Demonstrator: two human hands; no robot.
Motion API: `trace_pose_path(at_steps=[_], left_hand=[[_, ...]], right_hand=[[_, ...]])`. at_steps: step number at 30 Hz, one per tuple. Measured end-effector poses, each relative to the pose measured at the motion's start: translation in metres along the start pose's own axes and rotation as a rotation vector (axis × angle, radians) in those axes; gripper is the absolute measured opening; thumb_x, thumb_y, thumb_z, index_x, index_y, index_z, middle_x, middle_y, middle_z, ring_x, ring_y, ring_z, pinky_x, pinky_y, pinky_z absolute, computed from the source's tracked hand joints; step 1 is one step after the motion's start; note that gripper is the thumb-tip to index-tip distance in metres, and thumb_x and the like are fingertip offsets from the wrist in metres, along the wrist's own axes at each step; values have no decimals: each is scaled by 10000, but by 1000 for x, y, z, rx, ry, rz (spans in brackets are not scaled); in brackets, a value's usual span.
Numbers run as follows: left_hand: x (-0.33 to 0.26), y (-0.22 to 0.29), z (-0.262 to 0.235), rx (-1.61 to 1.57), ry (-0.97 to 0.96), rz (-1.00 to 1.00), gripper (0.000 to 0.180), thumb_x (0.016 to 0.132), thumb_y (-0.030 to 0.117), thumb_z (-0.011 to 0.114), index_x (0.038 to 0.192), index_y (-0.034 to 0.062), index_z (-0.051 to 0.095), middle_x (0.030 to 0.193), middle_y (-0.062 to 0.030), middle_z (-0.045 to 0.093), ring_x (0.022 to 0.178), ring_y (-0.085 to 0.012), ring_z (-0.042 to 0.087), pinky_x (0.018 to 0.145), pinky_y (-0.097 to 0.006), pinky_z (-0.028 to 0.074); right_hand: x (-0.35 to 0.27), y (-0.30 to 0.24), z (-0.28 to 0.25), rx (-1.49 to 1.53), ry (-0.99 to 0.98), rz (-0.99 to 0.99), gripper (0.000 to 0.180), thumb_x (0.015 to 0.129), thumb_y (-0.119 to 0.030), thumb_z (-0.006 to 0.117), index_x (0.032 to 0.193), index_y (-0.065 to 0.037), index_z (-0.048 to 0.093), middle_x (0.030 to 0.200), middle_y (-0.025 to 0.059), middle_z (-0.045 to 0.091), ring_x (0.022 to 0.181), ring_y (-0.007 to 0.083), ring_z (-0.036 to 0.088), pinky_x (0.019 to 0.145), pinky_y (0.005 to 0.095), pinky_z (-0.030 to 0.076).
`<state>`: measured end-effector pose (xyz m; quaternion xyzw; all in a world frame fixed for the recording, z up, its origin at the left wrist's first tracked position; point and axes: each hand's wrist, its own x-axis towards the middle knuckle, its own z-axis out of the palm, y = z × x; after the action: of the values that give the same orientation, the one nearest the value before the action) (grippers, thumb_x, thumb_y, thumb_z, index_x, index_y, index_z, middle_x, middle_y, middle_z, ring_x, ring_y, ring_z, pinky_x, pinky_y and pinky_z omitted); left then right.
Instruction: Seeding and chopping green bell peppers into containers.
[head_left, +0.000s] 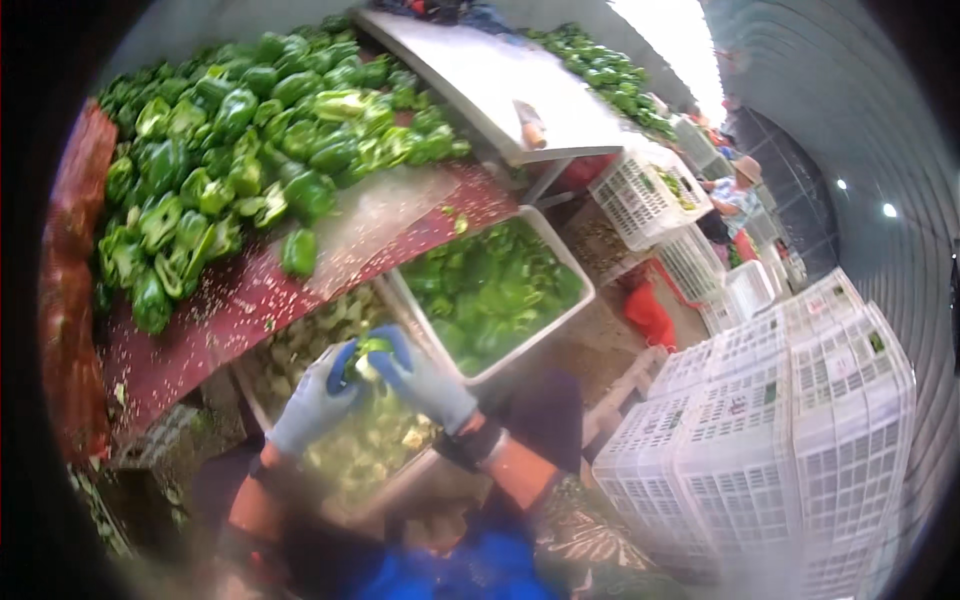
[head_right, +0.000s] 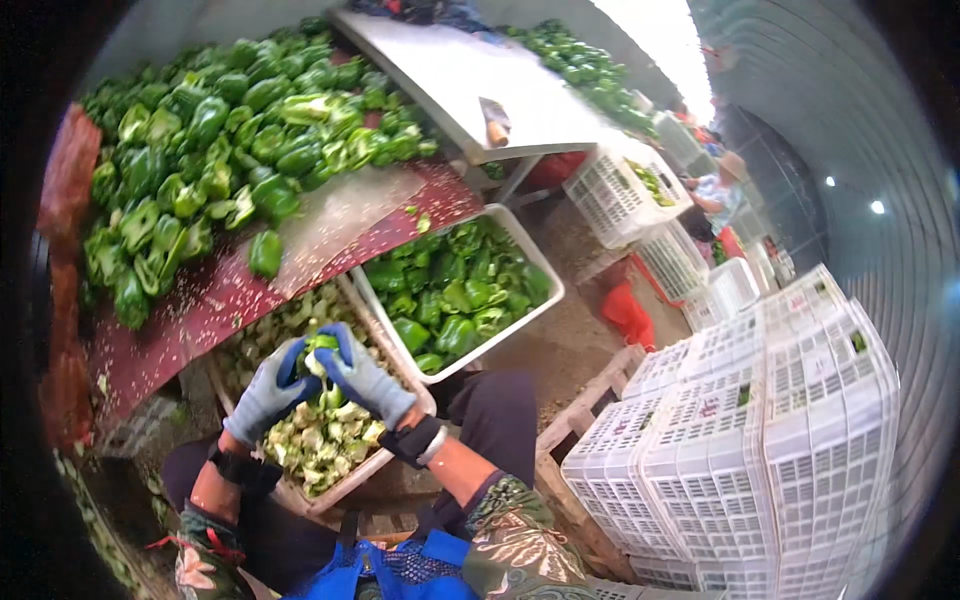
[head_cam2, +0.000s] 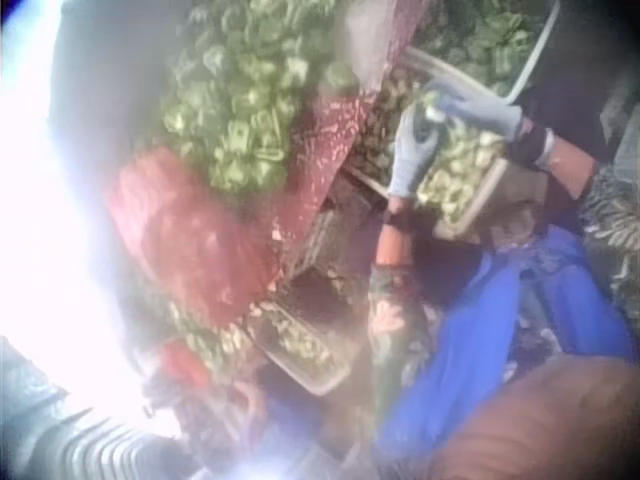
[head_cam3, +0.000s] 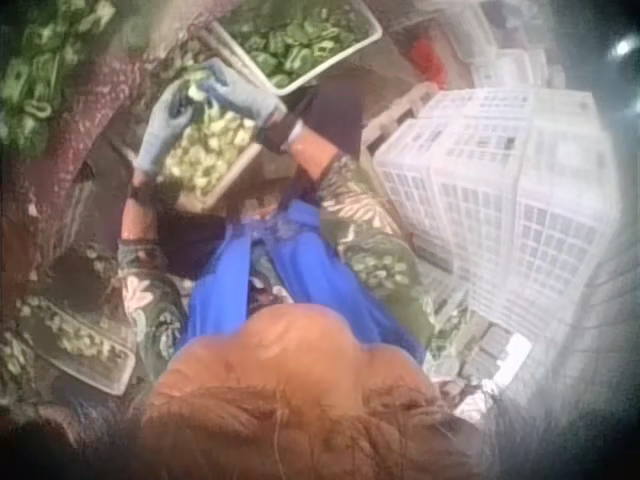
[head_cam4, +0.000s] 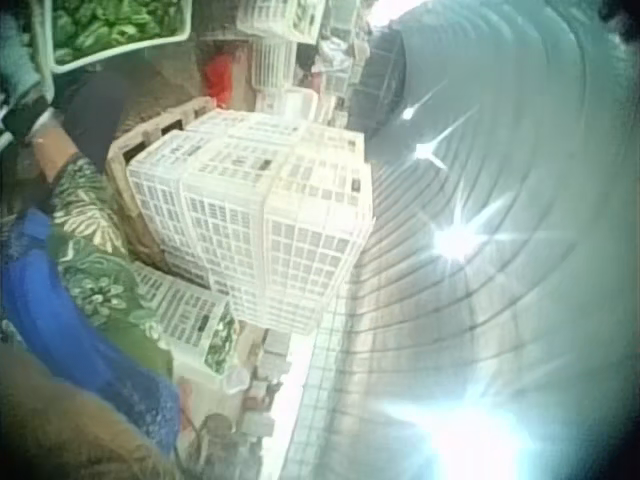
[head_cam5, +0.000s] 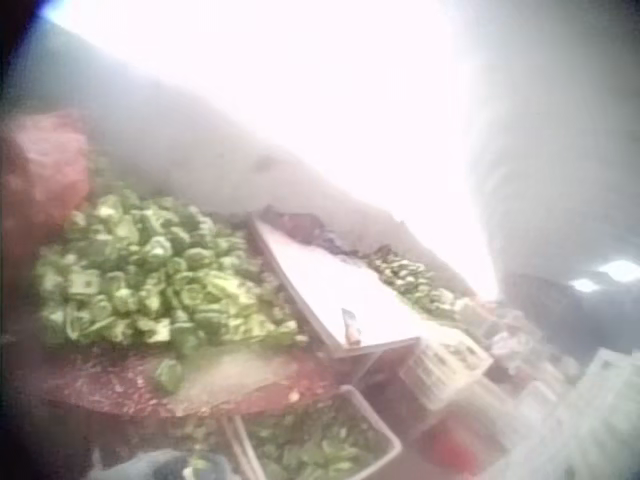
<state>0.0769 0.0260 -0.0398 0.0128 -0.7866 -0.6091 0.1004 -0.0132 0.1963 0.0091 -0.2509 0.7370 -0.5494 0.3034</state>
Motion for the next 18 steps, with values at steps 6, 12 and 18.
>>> trace_pose_path(at_steps=[6,12,18], left_hand=[[1,13,20,367,105,146,335,759,67,639,1083,-10,599,943,-208,635,889,-372,633,788,-390,497],[9,20,50,344,169,259,210,755,91,635,949,16,609,823,-197,605,783,-404,598,677,-436,472],[-2,-18,33,380,300,362,67,793,26,614,812,9,552,700,-122,550,625,-262,544,595,-370,419]], right_hand=[[-14,-2,7,-16,189,-88,305,983,-305,521,1100,-24,536,941,81,584,905,147,545,838,304,451],[2,87,27,-263,684,-354,405,973,-370,547,1138,0,541,1057,108,602,990,182,555,900,310,442],[-9,14,44,161,439,45,425,960,-370,580,1118,20,518,1046,109,598,974,159,542,886,297,439]])
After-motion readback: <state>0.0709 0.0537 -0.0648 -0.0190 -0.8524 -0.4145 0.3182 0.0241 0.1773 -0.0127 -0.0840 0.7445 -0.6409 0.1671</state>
